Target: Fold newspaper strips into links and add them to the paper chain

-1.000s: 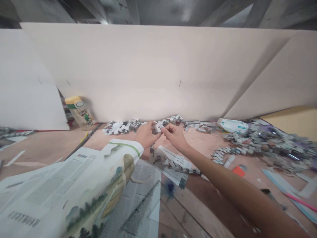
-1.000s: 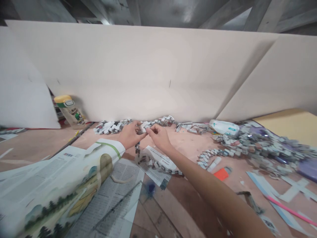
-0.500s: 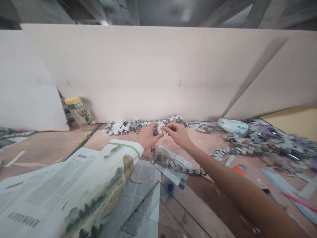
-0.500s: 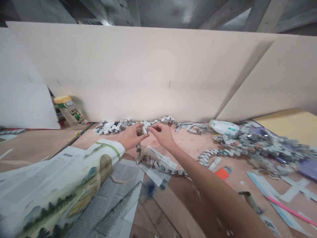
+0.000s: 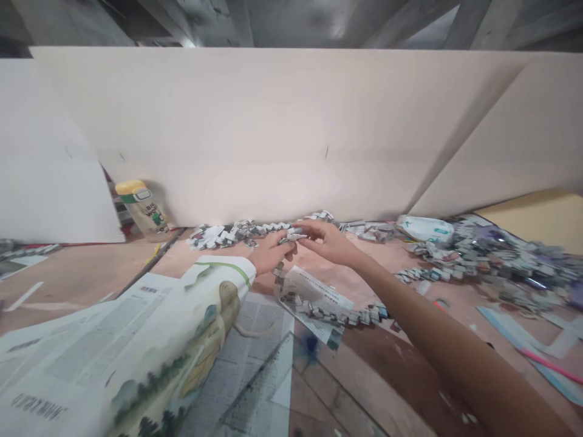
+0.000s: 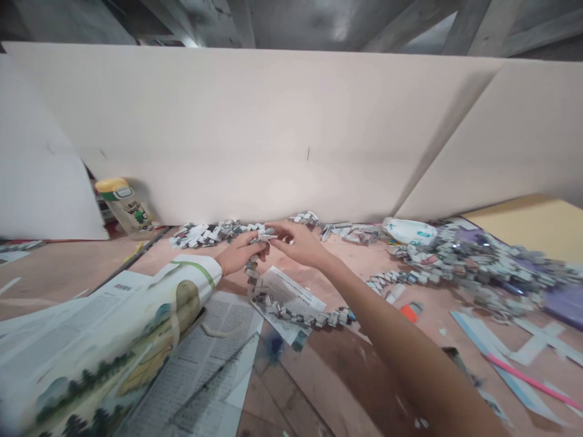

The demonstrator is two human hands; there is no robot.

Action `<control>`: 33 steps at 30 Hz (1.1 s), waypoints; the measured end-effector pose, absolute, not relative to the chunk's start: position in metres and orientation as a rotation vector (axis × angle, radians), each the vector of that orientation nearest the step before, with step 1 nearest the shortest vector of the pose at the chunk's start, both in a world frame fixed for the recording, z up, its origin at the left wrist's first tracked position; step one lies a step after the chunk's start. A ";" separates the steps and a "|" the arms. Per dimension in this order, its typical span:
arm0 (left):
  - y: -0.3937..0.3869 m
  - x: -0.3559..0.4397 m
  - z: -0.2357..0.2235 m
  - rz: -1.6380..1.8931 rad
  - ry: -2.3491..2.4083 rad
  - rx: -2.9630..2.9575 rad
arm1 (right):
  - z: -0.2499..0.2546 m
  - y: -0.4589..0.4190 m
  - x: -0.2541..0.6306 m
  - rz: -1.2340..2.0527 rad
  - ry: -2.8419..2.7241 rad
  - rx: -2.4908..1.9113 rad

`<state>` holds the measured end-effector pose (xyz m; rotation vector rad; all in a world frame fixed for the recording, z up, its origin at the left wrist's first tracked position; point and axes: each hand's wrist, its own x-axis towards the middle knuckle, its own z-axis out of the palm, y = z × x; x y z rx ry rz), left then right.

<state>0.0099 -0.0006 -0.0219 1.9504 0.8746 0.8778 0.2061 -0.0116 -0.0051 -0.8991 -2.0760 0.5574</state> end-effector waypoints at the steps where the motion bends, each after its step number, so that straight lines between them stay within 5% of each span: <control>1: -0.001 0.010 -0.022 0.877 0.860 1.955 | -0.004 -0.012 0.206 0.522 -2.074 -0.917; 12: -0.005 0.010 -0.022 0.782 0.775 1.966 | 0.007 -0.022 0.201 0.348 -2.019 -0.947; 16: -0.006 0.012 -0.018 1.091 0.871 2.018 | 0.004 -0.020 0.198 0.398 -1.908 -0.982; 21: -0.004 0.013 -0.020 1.409 0.941 2.041 | 0.001 -0.019 0.194 0.505 -1.849 -0.988; 33: 0.001 0.012 -0.021 1.257 0.916 1.856 | -0.001 -0.015 0.192 1.025 -1.601 -0.892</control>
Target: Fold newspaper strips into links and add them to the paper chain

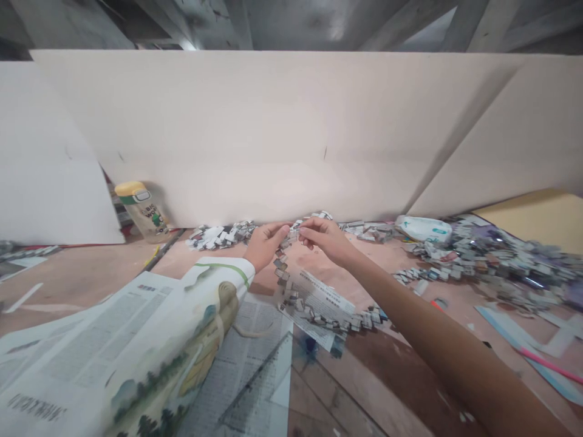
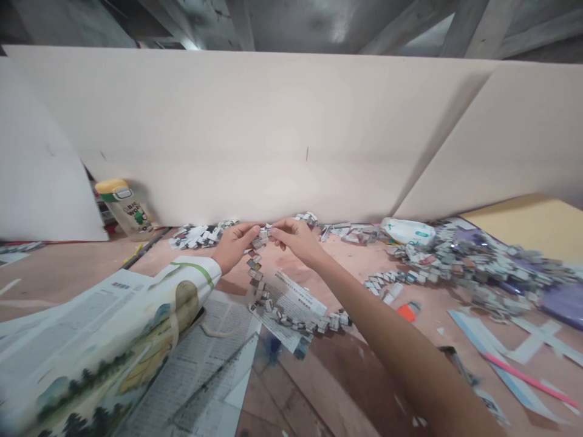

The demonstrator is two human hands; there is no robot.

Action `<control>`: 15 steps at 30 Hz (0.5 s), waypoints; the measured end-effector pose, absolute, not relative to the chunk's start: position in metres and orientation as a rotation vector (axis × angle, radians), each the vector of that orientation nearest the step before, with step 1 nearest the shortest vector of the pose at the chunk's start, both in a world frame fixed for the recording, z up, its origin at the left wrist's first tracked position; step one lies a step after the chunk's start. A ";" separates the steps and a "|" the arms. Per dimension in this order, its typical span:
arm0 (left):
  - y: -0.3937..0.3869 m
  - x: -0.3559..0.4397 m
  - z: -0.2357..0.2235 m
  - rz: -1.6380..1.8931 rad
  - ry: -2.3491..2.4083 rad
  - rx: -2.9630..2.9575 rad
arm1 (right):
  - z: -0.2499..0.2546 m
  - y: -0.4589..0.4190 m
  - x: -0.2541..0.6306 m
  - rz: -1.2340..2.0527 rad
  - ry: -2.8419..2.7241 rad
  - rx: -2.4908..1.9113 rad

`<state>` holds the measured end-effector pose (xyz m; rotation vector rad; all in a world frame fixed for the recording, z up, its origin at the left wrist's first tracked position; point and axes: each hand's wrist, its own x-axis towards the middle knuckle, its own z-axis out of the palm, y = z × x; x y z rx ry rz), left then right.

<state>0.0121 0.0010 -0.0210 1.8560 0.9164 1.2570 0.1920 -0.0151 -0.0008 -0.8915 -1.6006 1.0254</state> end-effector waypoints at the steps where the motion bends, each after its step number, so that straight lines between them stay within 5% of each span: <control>1: 0.003 0.012 -0.022 1.232 0.929 1.860 | -0.001 -0.015 0.192 1.059 -1.579 -0.909; 15: 0.006 0.001 -0.017 0.927 1.169 2.505 | -0.019 -0.008 0.190 1.140 -1.668 -1.113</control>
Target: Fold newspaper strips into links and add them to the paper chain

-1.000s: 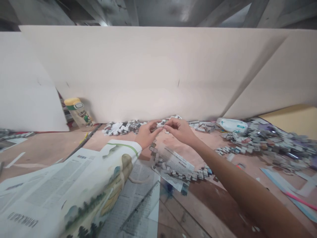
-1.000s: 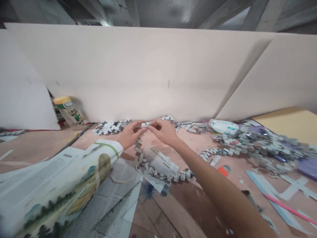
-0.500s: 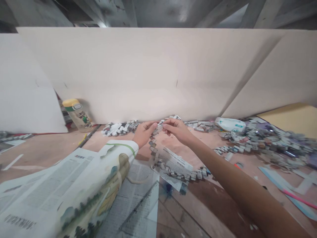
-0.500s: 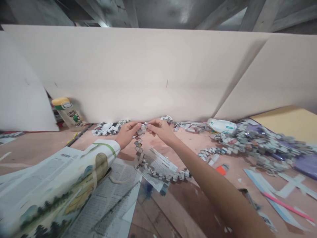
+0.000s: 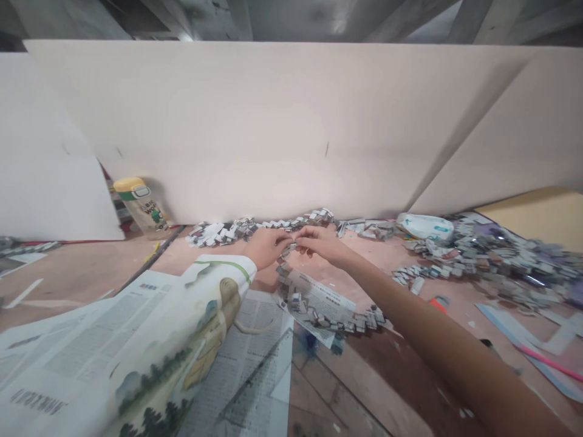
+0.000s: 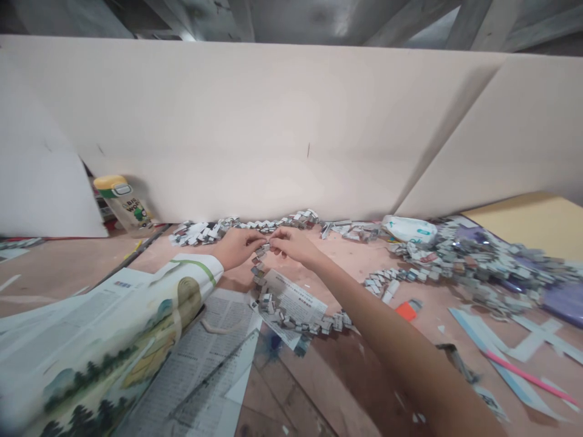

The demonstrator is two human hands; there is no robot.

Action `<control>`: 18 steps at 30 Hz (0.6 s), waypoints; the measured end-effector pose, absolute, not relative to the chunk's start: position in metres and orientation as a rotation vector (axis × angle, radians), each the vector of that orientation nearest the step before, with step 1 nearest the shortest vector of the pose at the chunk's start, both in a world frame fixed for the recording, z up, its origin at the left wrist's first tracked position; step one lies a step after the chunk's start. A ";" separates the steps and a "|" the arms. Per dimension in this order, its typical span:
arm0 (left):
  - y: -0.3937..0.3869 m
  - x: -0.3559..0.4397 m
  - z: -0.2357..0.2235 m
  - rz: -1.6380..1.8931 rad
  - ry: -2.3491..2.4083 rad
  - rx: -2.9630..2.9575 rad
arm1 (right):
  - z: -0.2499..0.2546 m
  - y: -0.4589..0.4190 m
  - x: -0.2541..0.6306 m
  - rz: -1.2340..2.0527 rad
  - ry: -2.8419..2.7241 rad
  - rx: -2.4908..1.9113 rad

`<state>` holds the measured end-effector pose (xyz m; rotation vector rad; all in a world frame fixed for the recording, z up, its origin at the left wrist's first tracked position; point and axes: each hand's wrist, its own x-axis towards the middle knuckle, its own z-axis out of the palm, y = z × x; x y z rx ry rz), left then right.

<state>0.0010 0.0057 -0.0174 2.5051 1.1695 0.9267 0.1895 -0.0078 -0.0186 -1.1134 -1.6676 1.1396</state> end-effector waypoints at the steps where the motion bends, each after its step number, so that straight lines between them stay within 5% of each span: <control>1: 0.006 0.001 -0.019 0.911 1.190 2.549 | -0.021 -0.007 0.189 1.139 -1.684 -1.118; 18: 0.010 -0.002 -0.041 0.877 1.214 2.765 | -0.045 0.001 0.185 1.118 -1.737 -1.061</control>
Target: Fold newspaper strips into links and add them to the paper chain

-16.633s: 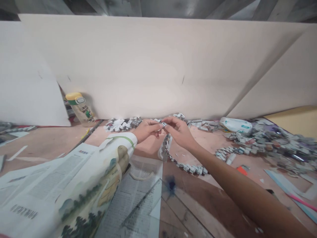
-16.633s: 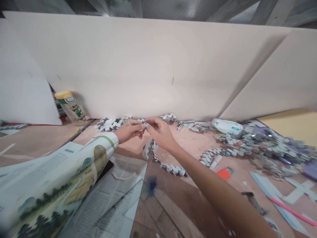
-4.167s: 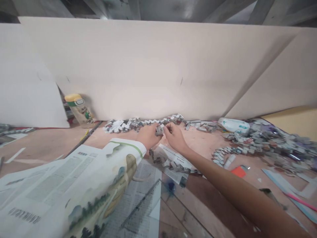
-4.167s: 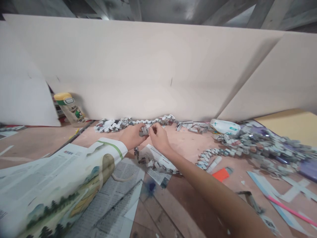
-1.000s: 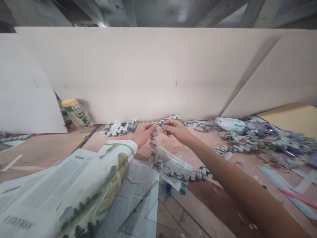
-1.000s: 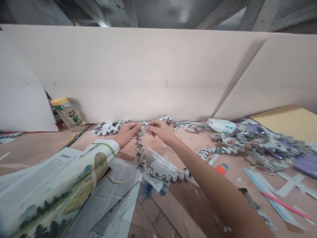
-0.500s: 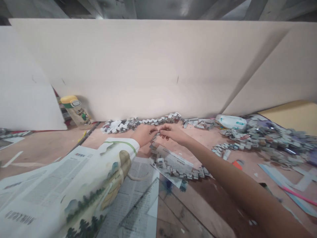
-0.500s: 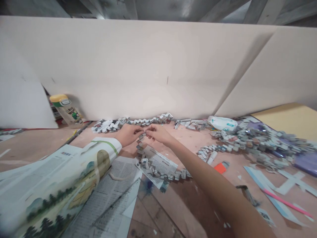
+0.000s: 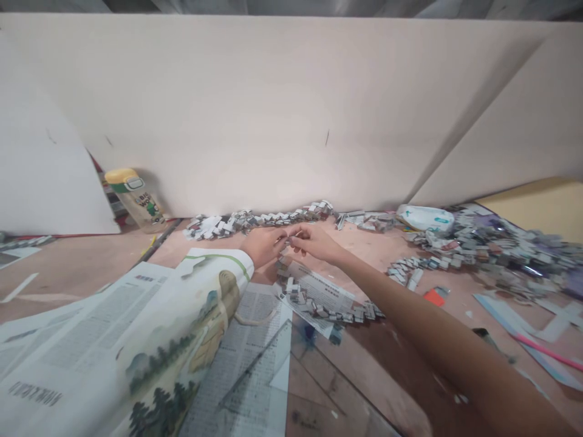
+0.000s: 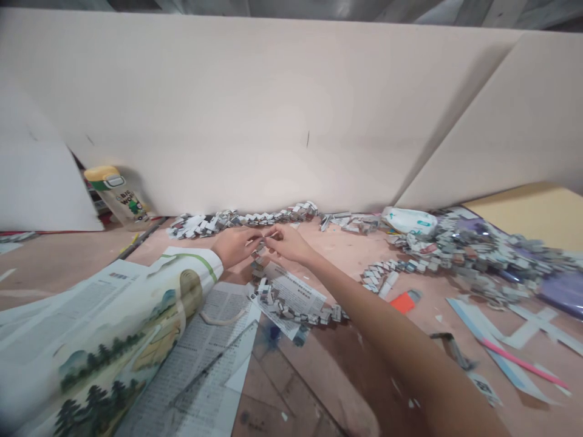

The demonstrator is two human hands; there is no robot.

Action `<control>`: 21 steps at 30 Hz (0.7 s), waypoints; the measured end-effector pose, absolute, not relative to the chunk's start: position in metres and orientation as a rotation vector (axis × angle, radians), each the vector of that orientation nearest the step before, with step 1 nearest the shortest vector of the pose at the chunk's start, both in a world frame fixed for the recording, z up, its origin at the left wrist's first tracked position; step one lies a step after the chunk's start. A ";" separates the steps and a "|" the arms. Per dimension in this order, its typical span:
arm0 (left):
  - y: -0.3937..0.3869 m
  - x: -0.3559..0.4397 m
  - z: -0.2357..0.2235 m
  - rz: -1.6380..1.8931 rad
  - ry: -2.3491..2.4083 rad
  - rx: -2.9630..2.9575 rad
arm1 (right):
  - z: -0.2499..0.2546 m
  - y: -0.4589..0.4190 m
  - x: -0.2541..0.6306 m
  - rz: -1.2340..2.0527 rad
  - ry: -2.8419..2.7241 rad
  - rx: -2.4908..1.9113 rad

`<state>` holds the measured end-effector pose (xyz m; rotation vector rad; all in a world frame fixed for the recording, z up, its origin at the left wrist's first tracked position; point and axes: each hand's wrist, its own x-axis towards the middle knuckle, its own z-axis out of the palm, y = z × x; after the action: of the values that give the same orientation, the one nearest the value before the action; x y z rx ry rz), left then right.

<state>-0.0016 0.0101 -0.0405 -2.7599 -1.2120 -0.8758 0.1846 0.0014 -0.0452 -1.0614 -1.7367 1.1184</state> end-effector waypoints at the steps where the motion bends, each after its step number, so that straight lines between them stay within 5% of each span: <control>1: 0.010 -0.001 -0.041 -0.909 -1.225 -2.766 | -0.046 0.002 0.185 1.131 -1.729 -1.063; 21: 0.018 -0.002 -0.061 -1.105 -1.295 -2.913 | -0.066 0.014 0.197 1.314 -1.656 -1.027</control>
<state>-0.0025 0.0175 -0.0606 -2.9127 -1.2951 -1.1048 0.1965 0.0138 -0.0658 -1.0266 -1.6557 1.3136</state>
